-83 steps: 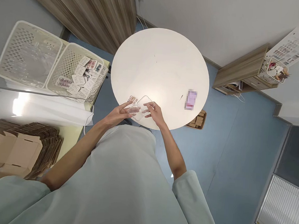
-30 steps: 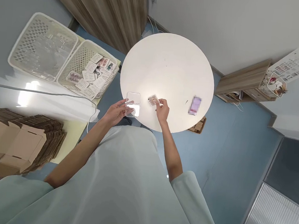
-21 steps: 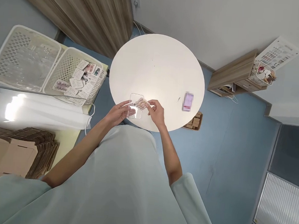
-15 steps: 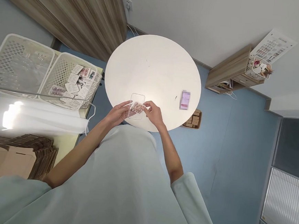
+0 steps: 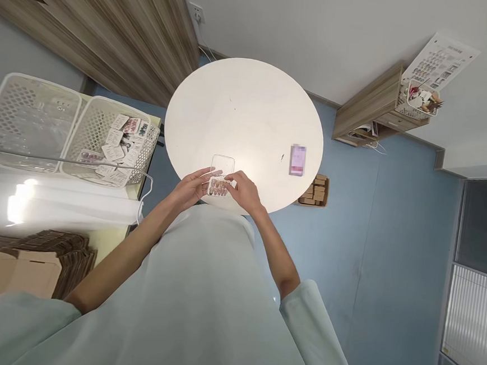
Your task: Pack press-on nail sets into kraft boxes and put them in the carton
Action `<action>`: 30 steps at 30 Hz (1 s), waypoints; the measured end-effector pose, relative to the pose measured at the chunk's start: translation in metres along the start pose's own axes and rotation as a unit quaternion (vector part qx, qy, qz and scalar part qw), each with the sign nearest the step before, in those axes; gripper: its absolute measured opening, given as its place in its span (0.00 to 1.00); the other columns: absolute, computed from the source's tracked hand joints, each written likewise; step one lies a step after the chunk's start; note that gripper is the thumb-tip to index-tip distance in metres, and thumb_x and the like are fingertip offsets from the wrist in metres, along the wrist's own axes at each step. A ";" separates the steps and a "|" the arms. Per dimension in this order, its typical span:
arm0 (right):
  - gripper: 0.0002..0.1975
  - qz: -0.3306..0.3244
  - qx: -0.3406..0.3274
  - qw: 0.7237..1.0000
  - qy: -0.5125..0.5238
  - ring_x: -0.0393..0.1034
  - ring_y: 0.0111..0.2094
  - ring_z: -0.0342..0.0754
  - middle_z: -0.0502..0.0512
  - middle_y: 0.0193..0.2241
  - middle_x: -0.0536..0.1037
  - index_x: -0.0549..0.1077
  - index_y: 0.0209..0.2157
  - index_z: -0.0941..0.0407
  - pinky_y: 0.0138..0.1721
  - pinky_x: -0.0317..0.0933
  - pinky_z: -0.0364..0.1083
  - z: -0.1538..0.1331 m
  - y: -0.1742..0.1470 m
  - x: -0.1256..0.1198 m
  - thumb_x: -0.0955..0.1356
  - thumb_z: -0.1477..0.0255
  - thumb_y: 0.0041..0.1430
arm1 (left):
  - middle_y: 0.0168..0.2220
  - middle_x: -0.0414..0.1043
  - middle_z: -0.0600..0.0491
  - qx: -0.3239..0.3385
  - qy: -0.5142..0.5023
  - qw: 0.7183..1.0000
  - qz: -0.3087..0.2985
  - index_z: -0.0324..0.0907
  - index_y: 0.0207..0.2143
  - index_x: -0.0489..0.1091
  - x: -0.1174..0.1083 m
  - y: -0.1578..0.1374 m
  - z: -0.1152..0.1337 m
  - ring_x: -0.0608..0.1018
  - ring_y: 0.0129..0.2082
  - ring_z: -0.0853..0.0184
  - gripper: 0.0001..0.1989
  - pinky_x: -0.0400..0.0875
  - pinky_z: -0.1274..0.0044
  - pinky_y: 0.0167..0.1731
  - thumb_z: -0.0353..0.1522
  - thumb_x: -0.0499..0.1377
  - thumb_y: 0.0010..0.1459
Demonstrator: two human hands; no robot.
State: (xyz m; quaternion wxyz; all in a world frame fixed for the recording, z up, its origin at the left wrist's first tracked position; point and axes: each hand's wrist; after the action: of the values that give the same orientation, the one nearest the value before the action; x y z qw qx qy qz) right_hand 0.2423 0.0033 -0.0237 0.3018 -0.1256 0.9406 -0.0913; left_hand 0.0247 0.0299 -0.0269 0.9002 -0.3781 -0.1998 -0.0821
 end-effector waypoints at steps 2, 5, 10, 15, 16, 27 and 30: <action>0.09 0.000 0.002 1.000 -0.023 0.70 0.30 0.42 0.53 0.51 0.78 0.79 0.50 0.51 0.40 0.65 0.46 -0.003 -0.001 0.000 0.69 0.64 0.75 | 0.68 0.74 0.37 -0.001 -0.003 1.000 0.000 0.39 0.61 0.75 0.000 -0.001 0.000 0.84 0.56 0.55 0.26 0.83 0.68 0.50 0.33 0.72 0.62; 0.10 -0.001 0.007 0.999 -0.050 0.69 0.30 0.41 0.54 0.51 0.76 0.80 0.51 0.51 0.39 0.64 0.45 -0.005 -0.002 0.001 0.69 0.64 0.76 | 0.67 0.75 0.36 -0.002 -0.007 1.000 0.004 0.39 0.61 0.75 -0.001 -0.001 -0.002 0.84 0.55 0.57 0.26 0.82 0.69 0.50 0.33 0.72 0.62; 0.11 -0.010 0.011 0.997 -0.070 0.68 0.30 0.42 0.54 0.49 0.77 0.83 0.51 0.50 0.38 0.62 0.46 -0.005 0.002 0.002 0.68 0.63 0.77 | 0.66 0.75 0.35 0.005 0.000 1.000 0.003 0.39 0.63 0.74 -0.006 -0.002 -0.005 0.84 0.55 0.55 0.27 0.81 0.66 0.52 0.34 0.71 0.63; 0.10 -0.015 0.001 0.998 -0.055 0.69 0.32 0.44 0.53 0.45 0.78 0.85 0.47 0.49 0.39 0.63 0.46 -0.010 0.006 0.005 0.70 0.64 0.75 | 0.67 0.74 0.35 0.016 -0.020 1.000 0.010 0.39 0.61 0.75 -0.011 -0.005 -0.005 0.85 0.53 0.56 0.25 0.82 0.67 0.51 0.33 0.70 0.63; 0.10 -0.015 -0.001 0.999 -0.045 0.68 0.31 0.44 0.53 0.45 0.78 0.85 0.46 0.49 0.39 0.63 0.47 -0.012 0.007 0.006 0.70 0.63 0.74 | 0.67 0.75 0.35 0.019 -0.024 0.999 0.011 0.39 0.61 0.75 -0.012 -0.006 -0.004 0.85 0.53 0.56 0.25 0.82 0.67 0.51 0.33 0.70 0.63; 0.30 0.096 0.128 0.973 0.168 0.70 0.32 0.46 0.57 0.41 0.83 0.82 0.38 0.54 0.35 0.67 0.46 0.003 0.048 0.002 0.69 0.40 0.65 | 0.66 0.76 0.36 0.003 -0.049 0.999 -0.007 0.39 0.61 0.77 -0.021 -0.016 -0.005 0.84 0.55 0.55 0.24 0.83 0.66 0.51 0.33 0.71 0.63; 0.33 0.070 0.130 0.971 0.191 0.68 0.28 0.44 0.56 0.36 0.81 0.79 0.31 0.54 0.32 0.67 0.46 0.008 0.060 0.008 0.68 0.37 0.64 | 0.66 0.76 0.36 -0.006 -0.052 0.999 -0.007 0.39 0.59 0.78 -0.023 -0.018 -0.007 0.84 0.55 0.56 0.22 0.83 0.68 0.49 0.32 0.71 0.63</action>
State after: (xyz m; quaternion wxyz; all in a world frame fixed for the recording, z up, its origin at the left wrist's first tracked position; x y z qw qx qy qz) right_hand 0.2298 0.0577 -0.0490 0.1363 0.0005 0.9674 -0.2136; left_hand 0.0007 0.0122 -0.0287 0.8859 -0.3857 -0.2482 -0.0697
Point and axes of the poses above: each hand's wrist, its own y-axis towards the middle knuckle, its own x-axis out of the palm, z = x × y
